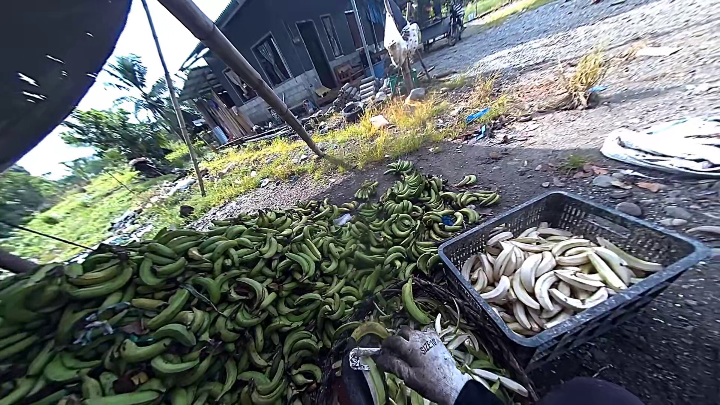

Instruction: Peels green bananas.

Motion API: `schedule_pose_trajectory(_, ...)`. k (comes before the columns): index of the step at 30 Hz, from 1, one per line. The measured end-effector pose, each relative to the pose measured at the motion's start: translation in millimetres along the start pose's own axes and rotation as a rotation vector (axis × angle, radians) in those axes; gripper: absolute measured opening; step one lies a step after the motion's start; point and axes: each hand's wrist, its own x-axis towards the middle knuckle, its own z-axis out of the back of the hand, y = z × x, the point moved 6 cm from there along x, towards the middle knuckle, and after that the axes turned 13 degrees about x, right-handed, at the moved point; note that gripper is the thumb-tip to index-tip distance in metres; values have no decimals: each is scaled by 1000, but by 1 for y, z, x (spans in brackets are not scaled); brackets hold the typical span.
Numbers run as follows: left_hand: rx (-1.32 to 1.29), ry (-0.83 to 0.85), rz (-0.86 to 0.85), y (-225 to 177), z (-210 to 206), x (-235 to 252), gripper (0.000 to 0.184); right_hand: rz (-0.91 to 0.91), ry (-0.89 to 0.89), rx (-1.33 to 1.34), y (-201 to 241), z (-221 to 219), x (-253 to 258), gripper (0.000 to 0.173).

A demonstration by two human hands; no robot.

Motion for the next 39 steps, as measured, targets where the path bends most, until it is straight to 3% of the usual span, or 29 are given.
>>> schedule_pose_trajectory(2, -5, 180, -125, 11, 19, 18, 50, 31, 23, 4, -1, 2, 0, 50)
schedule_pose_trajectory(4, 82, 77, -80, 8, 23, 26, 61, 188, -91, -38, 6, 2, -6, 48)
schedule_pose_trajectory(6, 202, 25, -100, 5, 27, 28, 62, 232, -160, -51, 8, 0, -9, 46)
schedule_pose_trajectory(8, 369, 50, -171, -3, 18, 17, 54, 64, -101, 16, -2, 4, 0, 47)
schedule_pose_trajectory(11, 626, -2, -119, -18, -19, -15, 47, -258, 81, 123, -17, 14, 8, 53)
schedule_pose_trajectory(13, 523, 77, -86, -14, -23, -12, 64, -315, 92, 76, -17, 12, 8, 56)
schedule_pose_trajectory(15, 583, -8, -121, -10, -13, -3, 66, -336, 108, 57, -19, 6, 8, 59)
schedule_pose_trajectory(16, 721, -78, -179, -7, -3, 2, 60, -350, 119, 86, -22, 3, 8, 60)
schedule_pose_trajectory(19, 1111, 5, -242, -1, 24, 14, 48, -471, 68, 256, -42, 3, 9, 63)
schedule_pose_trajectory(21, 878, -19, -129, -7, 20, 10, 37, -537, -12, 348, -50, 9, 7, 64)
schedule_pose_trajectory(23, 471, 59, 25, -7, 25, 19, 45, -421, -56, 326, -39, 13, 5, 56)
schedule_pose_trajectory(25, 129, 271, 151, -4, 34, 30, 56, -81, -51, 214, -13, 8, 0, 49)
schedule_pose_trajectory(27, -32, 414, 240, 4, 39, 36, 63, 306, -54, 96, 12, -3, -11, 44)
schedule_pose_trajectory(29, -127, 496, 307, 11, 34, 35, 62, 493, -77, -19, 22, -10, -16, 45)
schedule_pose_trajectory(32, -139, 486, 281, 18, 27, 29, 56, 423, -65, -20, 19, -9, -14, 44)
schedule_pose_trajectory(36, -63, 271, 183, 15, 15, 20, 49, 91, 27, 65, -3, -10, 2, 47)
schedule_pose_trajectory(38, 118, 128, 83, 2, 3, 5, 41, -116, 77, 94, -14, -9, 9, 52)
schedule_pose_trajectory(39, 207, 143, 18, 0, 3, 4, 40, -219, 90, 132, -20, -8, 12, 53)
